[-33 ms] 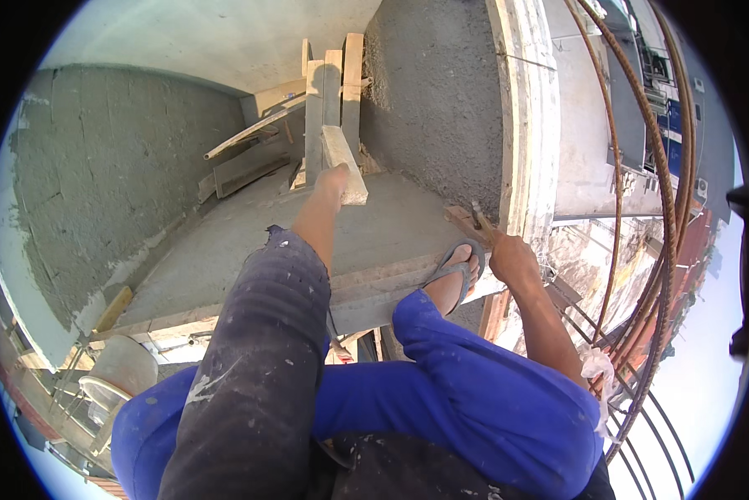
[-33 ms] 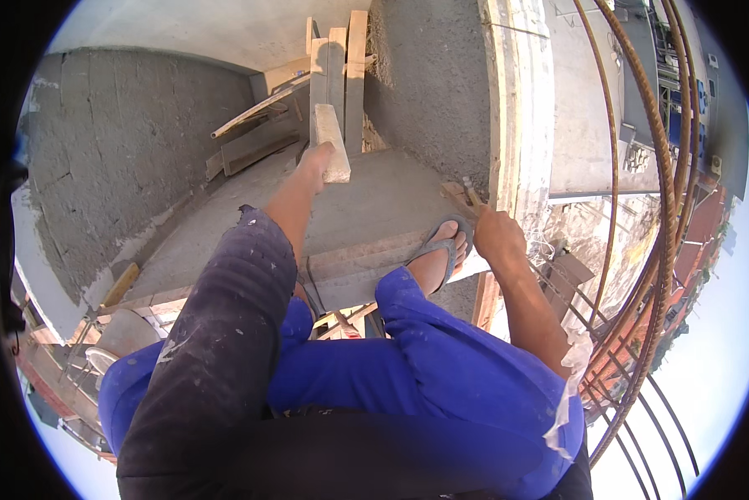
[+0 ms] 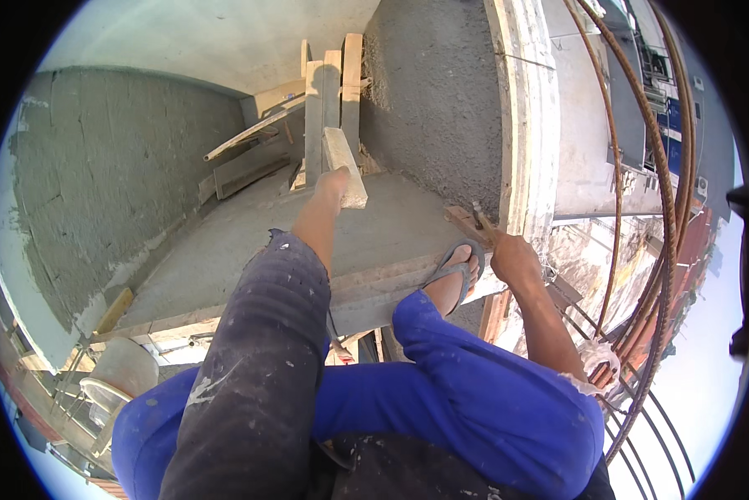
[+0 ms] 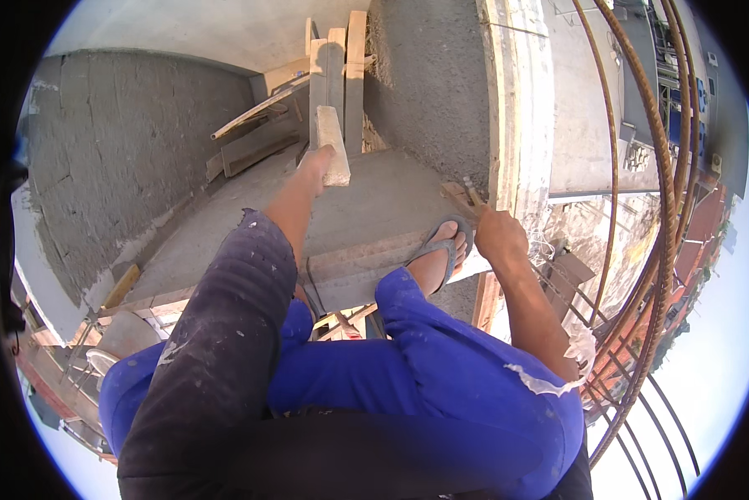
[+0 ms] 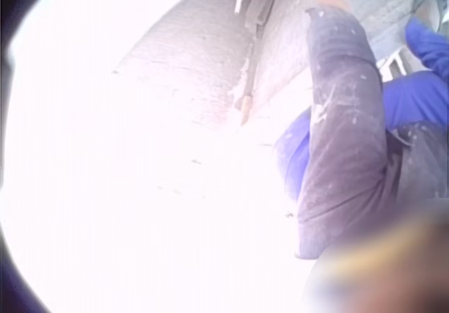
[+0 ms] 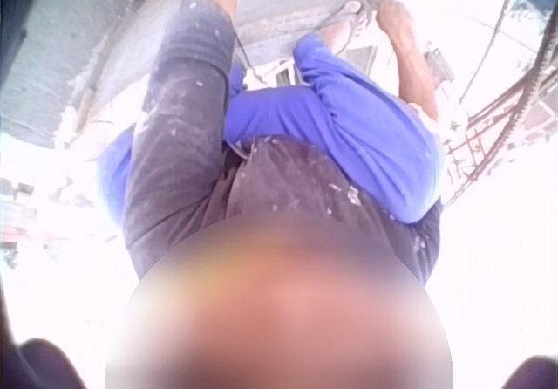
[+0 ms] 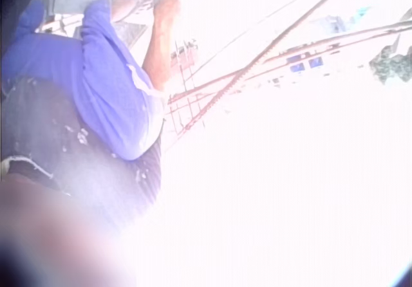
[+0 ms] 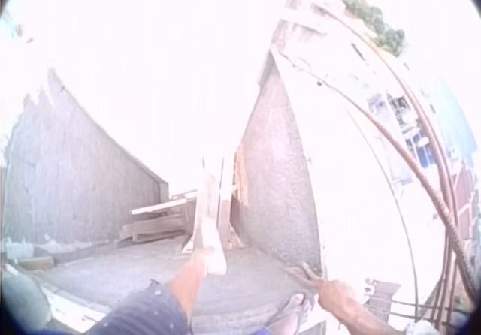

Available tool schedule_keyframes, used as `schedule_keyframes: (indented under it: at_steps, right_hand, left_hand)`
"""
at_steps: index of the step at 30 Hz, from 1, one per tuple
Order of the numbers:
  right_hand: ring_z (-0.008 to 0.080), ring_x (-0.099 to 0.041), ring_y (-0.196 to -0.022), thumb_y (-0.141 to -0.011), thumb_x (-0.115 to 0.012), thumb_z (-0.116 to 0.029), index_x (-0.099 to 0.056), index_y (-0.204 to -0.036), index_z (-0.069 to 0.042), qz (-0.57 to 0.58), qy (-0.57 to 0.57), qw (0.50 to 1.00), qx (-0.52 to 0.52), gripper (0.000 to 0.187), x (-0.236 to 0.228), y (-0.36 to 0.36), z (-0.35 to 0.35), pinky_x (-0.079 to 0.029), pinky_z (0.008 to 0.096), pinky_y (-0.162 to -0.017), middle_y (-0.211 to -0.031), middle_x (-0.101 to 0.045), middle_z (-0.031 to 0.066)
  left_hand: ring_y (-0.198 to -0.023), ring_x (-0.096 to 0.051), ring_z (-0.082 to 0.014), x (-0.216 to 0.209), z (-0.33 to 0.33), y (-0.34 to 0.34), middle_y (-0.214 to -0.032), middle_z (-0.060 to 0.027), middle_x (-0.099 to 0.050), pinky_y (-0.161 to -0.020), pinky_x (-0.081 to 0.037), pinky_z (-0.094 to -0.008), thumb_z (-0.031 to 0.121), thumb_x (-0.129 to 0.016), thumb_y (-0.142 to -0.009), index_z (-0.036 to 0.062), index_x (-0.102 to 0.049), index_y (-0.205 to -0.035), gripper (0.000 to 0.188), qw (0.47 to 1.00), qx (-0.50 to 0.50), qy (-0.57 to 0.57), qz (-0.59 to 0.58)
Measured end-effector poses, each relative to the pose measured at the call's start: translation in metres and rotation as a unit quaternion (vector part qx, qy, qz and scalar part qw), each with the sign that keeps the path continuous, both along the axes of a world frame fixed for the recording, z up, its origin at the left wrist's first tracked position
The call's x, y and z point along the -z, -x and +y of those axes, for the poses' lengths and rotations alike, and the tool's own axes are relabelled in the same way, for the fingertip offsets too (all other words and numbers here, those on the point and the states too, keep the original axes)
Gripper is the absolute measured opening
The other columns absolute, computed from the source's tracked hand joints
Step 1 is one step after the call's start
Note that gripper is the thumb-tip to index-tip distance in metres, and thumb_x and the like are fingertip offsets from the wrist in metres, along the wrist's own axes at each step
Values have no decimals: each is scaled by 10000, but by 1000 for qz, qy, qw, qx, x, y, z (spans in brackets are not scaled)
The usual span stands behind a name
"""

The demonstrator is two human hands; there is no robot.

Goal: The person assembles a roof structure by securing metal rods to wooden beams using a hammer and wire. They move around the roof, adjust the rods, and tie them in place.

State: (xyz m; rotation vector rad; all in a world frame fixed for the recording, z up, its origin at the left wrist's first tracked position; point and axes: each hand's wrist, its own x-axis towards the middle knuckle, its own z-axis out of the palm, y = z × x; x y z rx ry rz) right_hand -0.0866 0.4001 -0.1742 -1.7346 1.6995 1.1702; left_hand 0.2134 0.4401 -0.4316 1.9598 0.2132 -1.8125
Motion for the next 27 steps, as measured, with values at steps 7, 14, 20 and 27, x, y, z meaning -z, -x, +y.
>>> schedule_keyframes:
  at_steps: [7, 14, 20, 27]
  right_hand:
    - [458, -722, -878, -964, -513, -133, -639, -1257, -82, -35, 48, 998, -5, 323, -12, 10, 2, -585, 537, -802, -875, -718, 278]
    - [456, -702, -881, -1010, -562, -261, -504, -1437, -170, -35, 41, 994, 96, 440, -16, 29, 59, -555, 553, -801, -964, -715, 270]
    - [443, -703, -873, -999, -600, -292, -503, -1444, -204, -129, 229, 943, 206, 464, -17, 45, 130, -564, 532, -764, -1064, -711, 221]
    - [384, -718, -880, -949, -668, -256, -580, -1303, -127, -173, 278, 910, 254, 386, -23, 55, 190, -571, 494, -766, -1076, -731, 172]
  left_hand:
    - [-890, -704, -299, 31, 21, 15, -1115, -155, -659, -772, -594, -476, 219, -617, -909, -42, -548, -1300, 476, 996, 88, -4, 30]
    - [-946, -716, -341, 18, 30, 27, -1103, -195, -670, -728, -610, -505, 237, -589, -921, -73, -572, -1271, 468, 992, 101, -59, 39]
    - [-960, -703, -342, 15, 16, 33, -1152, -190, -653, -771, -594, -517, 224, -611, -929, -71, -534, -1316, 492, 989, 141, -45, 28]
    - [-994, -693, -343, 19, -11, 57, -1197, -195, -637, -835, -584, -496, 221, -612, -941, -97, -501, -1353, 533, 974, 222, -32, 39]
